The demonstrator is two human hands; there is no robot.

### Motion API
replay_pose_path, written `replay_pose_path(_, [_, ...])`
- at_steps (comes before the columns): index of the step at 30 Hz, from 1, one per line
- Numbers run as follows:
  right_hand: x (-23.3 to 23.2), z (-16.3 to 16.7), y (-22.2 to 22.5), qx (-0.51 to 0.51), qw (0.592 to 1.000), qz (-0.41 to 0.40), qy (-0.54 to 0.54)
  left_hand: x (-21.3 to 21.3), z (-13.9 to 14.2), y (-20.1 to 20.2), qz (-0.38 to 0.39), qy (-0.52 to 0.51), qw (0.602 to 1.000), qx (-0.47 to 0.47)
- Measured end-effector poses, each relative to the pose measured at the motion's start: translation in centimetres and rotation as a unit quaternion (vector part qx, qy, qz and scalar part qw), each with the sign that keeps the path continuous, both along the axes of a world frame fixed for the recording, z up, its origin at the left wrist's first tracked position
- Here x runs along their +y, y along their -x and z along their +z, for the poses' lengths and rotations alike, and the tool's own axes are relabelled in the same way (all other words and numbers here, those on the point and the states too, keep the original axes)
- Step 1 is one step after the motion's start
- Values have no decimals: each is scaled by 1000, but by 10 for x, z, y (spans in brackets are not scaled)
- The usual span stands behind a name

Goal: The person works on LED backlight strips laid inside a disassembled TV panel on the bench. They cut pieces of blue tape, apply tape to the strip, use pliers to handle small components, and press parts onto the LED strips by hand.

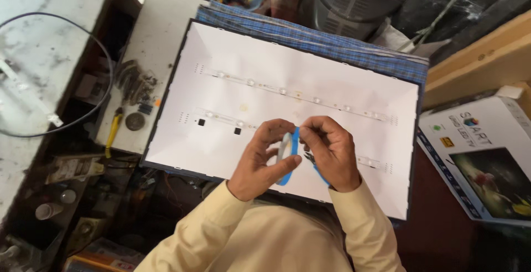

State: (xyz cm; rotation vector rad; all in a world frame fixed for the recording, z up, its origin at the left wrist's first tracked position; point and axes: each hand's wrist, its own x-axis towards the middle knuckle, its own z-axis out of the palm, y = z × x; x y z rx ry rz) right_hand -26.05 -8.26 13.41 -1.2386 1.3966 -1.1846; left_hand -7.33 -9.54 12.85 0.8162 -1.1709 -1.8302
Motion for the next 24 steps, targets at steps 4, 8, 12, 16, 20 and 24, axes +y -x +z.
replay_pose_path(4, [-5, 1, -20, 48, 999, -21, 13, 3, 1, -10, 8, -4, 1000, -22])
replay_pose_path(8, [-3, -13, -13, 89, 995, -35, 28, 0, -9, -17, -1, 3, 999, -38])
replay_pose_path(12, [-1, -56, 47, 177, 981, -67, -45, -3, -31, -12, 4, -6, 999, -54])
replay_pose_path(16, [10, -103, 105, 397, 914, -4, -83, -4, -41, -10, -1, -14, 997, -74])
replay_pose_path(20, [35, -127, 115, 442, 889, 76, -87, -6, -38, -4, -10, -15, 998, -66])
replay_pose_path(24, [53, -132, 95, 469, 881, 57, -42, -9, -34, -4, -13, -2, 997, -83])
